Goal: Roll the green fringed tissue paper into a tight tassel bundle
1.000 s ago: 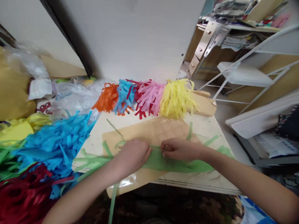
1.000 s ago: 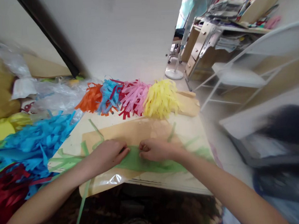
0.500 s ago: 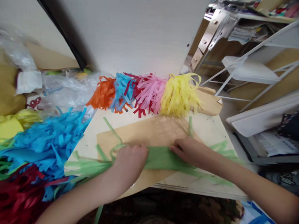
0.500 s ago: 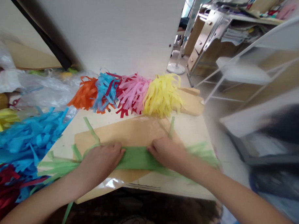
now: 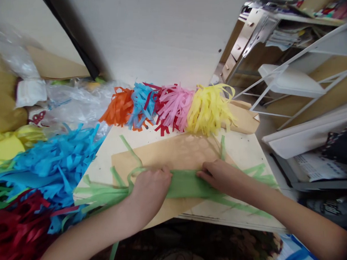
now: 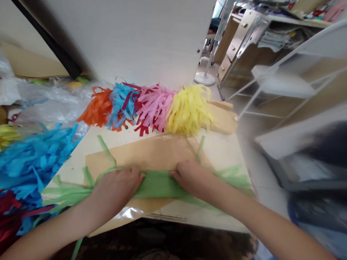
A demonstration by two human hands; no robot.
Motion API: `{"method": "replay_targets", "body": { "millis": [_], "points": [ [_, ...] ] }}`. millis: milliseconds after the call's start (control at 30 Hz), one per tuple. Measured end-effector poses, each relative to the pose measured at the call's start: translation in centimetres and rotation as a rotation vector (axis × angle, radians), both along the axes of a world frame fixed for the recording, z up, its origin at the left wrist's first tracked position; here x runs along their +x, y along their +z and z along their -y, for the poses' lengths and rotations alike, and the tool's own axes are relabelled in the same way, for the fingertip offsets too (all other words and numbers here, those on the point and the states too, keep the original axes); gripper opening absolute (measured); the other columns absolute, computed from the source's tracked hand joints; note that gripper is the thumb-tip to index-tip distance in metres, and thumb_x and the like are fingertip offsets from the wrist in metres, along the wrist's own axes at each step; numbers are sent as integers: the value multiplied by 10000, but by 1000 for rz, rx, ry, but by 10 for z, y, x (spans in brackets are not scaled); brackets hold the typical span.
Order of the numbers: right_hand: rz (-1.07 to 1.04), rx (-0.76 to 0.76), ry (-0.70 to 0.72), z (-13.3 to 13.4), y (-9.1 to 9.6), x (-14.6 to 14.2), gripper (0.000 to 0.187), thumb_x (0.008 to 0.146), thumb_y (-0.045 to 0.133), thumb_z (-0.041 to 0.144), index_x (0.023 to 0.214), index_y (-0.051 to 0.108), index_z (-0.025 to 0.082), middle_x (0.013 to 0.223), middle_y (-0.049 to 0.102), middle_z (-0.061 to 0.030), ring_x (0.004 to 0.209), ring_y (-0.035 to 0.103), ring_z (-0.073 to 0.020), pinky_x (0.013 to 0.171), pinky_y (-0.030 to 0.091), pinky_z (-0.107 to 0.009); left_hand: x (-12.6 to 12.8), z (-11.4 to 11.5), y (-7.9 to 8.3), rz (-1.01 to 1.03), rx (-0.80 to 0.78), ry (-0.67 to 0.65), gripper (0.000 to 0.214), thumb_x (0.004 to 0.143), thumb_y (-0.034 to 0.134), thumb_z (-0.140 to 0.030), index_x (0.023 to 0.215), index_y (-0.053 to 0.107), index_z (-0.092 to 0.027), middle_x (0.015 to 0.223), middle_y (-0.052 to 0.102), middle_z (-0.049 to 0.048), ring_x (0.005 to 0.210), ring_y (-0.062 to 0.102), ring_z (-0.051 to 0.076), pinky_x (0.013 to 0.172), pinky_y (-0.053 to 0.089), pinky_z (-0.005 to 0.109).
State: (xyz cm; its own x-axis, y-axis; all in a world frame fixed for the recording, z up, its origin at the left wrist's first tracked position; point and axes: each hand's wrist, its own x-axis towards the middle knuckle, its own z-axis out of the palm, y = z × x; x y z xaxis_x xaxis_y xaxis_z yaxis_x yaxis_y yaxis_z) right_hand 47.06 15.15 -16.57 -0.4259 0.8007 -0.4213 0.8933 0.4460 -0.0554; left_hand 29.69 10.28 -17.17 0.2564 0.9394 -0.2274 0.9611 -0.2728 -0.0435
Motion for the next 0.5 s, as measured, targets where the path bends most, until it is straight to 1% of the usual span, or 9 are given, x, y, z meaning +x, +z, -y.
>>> {"method": "replay_targets", "body": {
  "millis": [67, 200, 367, 500],
  "points": [
    [8, 5, -1, 0, 0, -1, 266, 815, 408, 297, 684, 577, 139, 631, 575, -50, 577, 539, -149, 451, 264, -221, 0, 0, -1, 5, 6, -4, 272, 827, 291, -178, 731, 532, -98, 593, 603, 115, 545, 597, 240, 406, 409, 288],
    [8, 13, 5, 1, 1, -2, 276, 821, 397, 290, 678, 579, 138, 632, 580, -52, 580, 546, -155, 453, 274, -225, 1, 0, -1, -6, 0, 42, 264, 824, 307, -200, 731, 530, -96, 586, 602, 119, 537, 595, 249, 411, 410, 299],
    [-23, 48, 22, 2, 0, -1, 290, 824, 384, 291, 671, 578, 138, 624, 578, -53, 580, 554, -156, 442, 275, -219, 1, 1, 0, -13, 0, 35, 274, 823, 301, -196, 715, 533, -97, 583, 599, 123, 544, 596, 254, 420, 415, 308],
    [-34, 56, 39, 2, -2, 1, 282, 822, 385, 296, 683, 577, 144, 630, 582, -51, 576, 557, -159, 432, 288, -218, 2, 0, 1, -22, 9, 58, 275, 823, 303, -212, 734, 536, -95, 594, 600, 127, 548, 595, 258, 423, 413, 311]
  ]
}}
